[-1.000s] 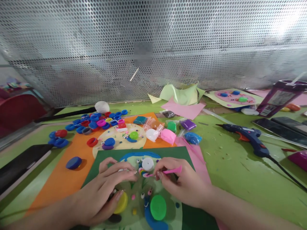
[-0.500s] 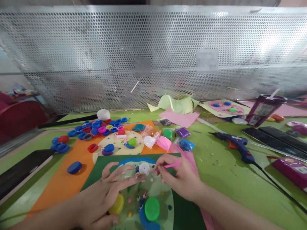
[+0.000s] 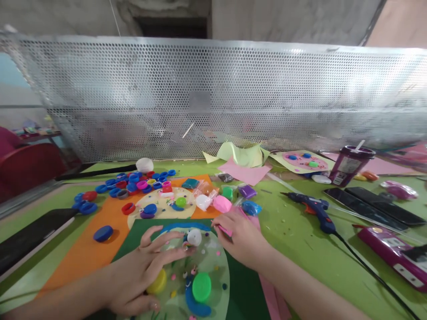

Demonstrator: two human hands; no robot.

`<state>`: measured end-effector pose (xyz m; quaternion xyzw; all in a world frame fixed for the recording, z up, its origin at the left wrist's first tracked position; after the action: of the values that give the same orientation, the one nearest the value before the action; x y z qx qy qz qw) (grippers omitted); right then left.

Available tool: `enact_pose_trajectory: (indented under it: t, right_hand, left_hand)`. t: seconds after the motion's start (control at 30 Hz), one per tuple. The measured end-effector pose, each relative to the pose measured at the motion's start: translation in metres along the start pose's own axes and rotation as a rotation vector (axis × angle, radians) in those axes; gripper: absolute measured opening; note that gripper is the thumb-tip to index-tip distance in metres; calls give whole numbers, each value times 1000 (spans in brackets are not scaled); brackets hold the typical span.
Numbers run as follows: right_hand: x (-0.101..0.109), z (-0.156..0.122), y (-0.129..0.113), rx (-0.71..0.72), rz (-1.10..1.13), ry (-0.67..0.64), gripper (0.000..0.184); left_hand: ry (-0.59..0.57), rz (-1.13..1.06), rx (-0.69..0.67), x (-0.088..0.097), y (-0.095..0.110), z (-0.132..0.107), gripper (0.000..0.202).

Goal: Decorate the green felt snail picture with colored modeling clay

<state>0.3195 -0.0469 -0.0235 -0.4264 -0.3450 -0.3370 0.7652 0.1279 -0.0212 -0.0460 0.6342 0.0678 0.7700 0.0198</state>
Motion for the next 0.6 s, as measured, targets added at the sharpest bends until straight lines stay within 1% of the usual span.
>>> enact_pose_trajectory:
  t: [0.07,0.13,0.23,0.33,0.43,0.5,0.6]
  right_hand:
    - [-6,1,1,37,-50,-82,24]
    - [-11,1,2,74,-91,-153,30]
    - [-15,0,4,100,-138,-205,41]
    - [-16,0,7,94,-167,-212,48]
    - [-12,2,11,67,-179,-185,50]
    - [-8,2,10,52,-177,-157,46]
    - [-2,2,2,59,-154,-127,36]
  left_hand:
    - [-2,30,-23,2,3,2,72]
    - [-27,61,-75,4,9,4,73]
    - [-86,97,-114,6,15,7,77]
    - [-109,101,-95,7,15,9,79]
    - [-76,58,-82,7,10,6,75]
    - [-22,4,-42,7,3,4,75]
    - [32,-61,10,8,-4,1,77]
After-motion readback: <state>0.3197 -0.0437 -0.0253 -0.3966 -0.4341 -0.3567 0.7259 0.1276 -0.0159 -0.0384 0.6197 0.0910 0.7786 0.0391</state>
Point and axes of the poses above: each hand's wrist, its own z-axis towards the middle knuckle, its own x-axis out of the back of the hand, y = z × x, the point moved 6 cm from there along z, towards the middle knuckle, and after that the axes turned 2 degrees about x, right-handed, at the moved point
